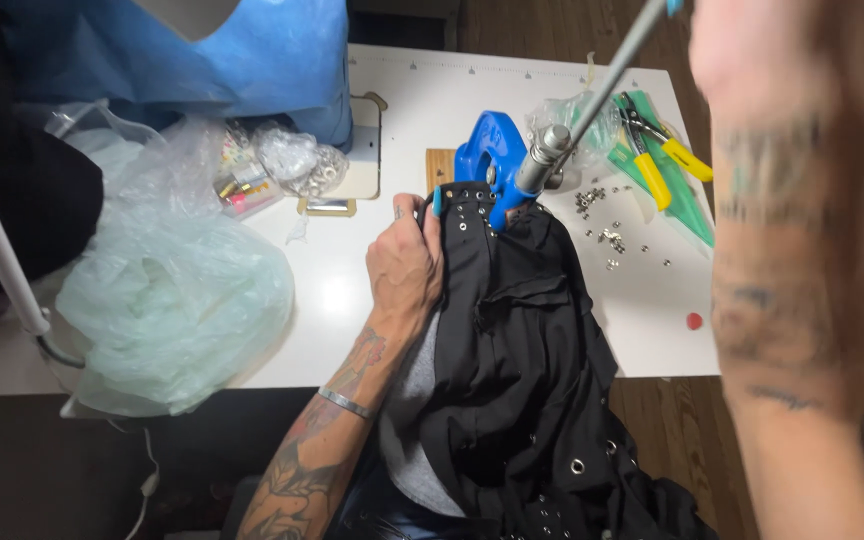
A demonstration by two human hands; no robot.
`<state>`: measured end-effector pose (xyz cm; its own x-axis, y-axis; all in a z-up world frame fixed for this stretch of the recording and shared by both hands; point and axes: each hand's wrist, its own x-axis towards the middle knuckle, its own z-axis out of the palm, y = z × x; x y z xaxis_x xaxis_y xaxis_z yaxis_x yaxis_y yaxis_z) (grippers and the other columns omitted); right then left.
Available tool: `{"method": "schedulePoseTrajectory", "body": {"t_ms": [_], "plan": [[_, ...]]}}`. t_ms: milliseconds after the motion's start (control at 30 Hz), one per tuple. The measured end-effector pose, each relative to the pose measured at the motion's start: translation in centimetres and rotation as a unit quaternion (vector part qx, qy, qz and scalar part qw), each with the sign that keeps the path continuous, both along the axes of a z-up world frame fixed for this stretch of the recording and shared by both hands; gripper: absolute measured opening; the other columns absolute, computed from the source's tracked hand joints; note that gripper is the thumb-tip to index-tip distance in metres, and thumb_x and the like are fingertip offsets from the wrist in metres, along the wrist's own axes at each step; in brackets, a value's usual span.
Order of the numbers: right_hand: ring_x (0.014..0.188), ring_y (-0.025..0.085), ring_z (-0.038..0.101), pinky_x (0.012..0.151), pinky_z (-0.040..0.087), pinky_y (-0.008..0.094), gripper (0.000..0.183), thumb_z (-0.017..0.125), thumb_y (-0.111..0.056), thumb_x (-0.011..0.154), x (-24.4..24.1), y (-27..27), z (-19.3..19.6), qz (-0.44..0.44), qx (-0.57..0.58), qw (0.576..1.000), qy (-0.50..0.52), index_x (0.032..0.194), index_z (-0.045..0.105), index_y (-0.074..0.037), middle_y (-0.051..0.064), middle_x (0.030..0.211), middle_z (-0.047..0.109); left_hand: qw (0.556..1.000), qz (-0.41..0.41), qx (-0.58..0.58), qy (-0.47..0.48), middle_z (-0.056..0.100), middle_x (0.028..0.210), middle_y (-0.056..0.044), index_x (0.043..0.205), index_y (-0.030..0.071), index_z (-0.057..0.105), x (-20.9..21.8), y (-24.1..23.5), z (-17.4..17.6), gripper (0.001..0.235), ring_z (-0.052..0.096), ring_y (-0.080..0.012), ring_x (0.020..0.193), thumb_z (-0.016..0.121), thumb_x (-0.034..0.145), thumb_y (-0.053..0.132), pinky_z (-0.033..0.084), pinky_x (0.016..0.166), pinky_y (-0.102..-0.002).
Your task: Attaching metal grommets to a black garment using a manual press machine
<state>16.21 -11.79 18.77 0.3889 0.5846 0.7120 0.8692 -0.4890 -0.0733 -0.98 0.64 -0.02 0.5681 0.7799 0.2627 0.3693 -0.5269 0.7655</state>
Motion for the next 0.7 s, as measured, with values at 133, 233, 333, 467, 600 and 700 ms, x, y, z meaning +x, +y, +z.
{"method": "schedulePoseTrajectory", "body": {"t_ms": [133, 233, 333, 467, 600, 700], "plan": [[0.067, 0.019, 0.044, 0.073, 0.05, 0.037, 0.028, 0.061, -0.024, 0.097, -7.7, 0.5, 0.4, 0.086, 0.182, 0.978, 0.046, 0.083, 0.044, -0.007, 0.007, 0.075, 0.042, 1.0, -0.012, -0.002, 0.003, 0.057, 0.058, -0.014, 0.089, 0.01, 0.041, 0.0, 0.2, 0.5, 0.017, 0.053, -0.0404, 0.052, 0.036, 0.09, 0.027, 0.039, 0.05, -0.047], [0.059, 0.018, 0.033, 0.093, 0.05, 0.041, 0.036, 0.035, -0.035, 0.096, -10.7, -0.8, -2.4, 0.263, 0.353, 0.876, 0.197, 0.069, 0.03, -0.011, 0.004, 0.061, 0.025, 1.0, -0.013, -0.019, 0.011, 0.057, 0.059, -0.015, 0.089, 0.011, 0.041, -0.1, 0.1, 0.6, 0.017, 0.053, -0.0417, 0.054, 0.036, 0.09, 0.028, 0.039, 0.052, -0.048], [0.048, 0.016, 0.028, 0.085, 0.039, 0.04, 0.029, 0.03, -0.029, 0.089, -14.6, 0.6, -3.1, 0.258, 0.439, 0.85, 0.136, 0.065, 0.026, -0.015, 0.001, 0.056, 0.023, 1.0, -0.007, -0.015, 0.01, 0.057, 0.059, -0.016, 0.089, 0.012, 0.04, -0.2, 0.4, 0.6, 0.017, 0.053, -0.0428, 0.056, 0.036, 0.09, 0.028, 0.039, 0.053, -0.049], [0.045, 0.014, 0.022, 0.075, 0.04, 0.028, 0.037, 0.034, -0.031, 0.085, -18.2, 1.6, -2.9, 0.208, 0.589, 0.767, 0.148, 0.053, 0.021, -0.017, -0.001, 0.057, 0.027, 1.0, 0.006, -0.02, 0.016, 0.058, 0.06, -0.017, 0.091, 0.013, 0.042, 0.1, 0.3, 0.1, 0.017, 0.054, -0.0439, 0.057, 0.039, 0.089, 0.029, 0.04, 0.055, -0.051], [0.043, 0.012, 0.023, 0.073, 0.034, 0.034, 0.026, 0.027, -0.042, 0.086, -14.4, 0.9, -3.8, 0.314, 0.519, 0.795, 0.012, 0.07, 0.031, -0.021, -0.002, 0.061, 0.031, 1.0, -0.002, 0.001, 0.021, 0.058, 0.058, -0.017, 0.091, 0.012, 0.042, 0.3, -0.2, -0.1, 0.017, 0.054, -0.0433, 0.055, 0.038, 0.089, 0.029, 0.04, 0.051, -0.052], [0.033, 0.011, 0.024, 0.083, 0.038, 0.032, 0.041, 0.033, -0.024, 0.089, -12.8, 1.7, -2.4, 0.369, 0.463, 0.805, 0.028, 0.05, 0.023, -0.019, -0.004, 0.051, 0.028, 0.999, -0.01, -0.036, 0.012, 0.058, 0.061, -0.016, 0.09, 0.012, 0.041, 0.1, 0.3, 0.7, 0.018, 0.053, -0.0444, 0.058, 0.037, 0.089, 0.029, 0.039, 0.055, -0.049]]}}
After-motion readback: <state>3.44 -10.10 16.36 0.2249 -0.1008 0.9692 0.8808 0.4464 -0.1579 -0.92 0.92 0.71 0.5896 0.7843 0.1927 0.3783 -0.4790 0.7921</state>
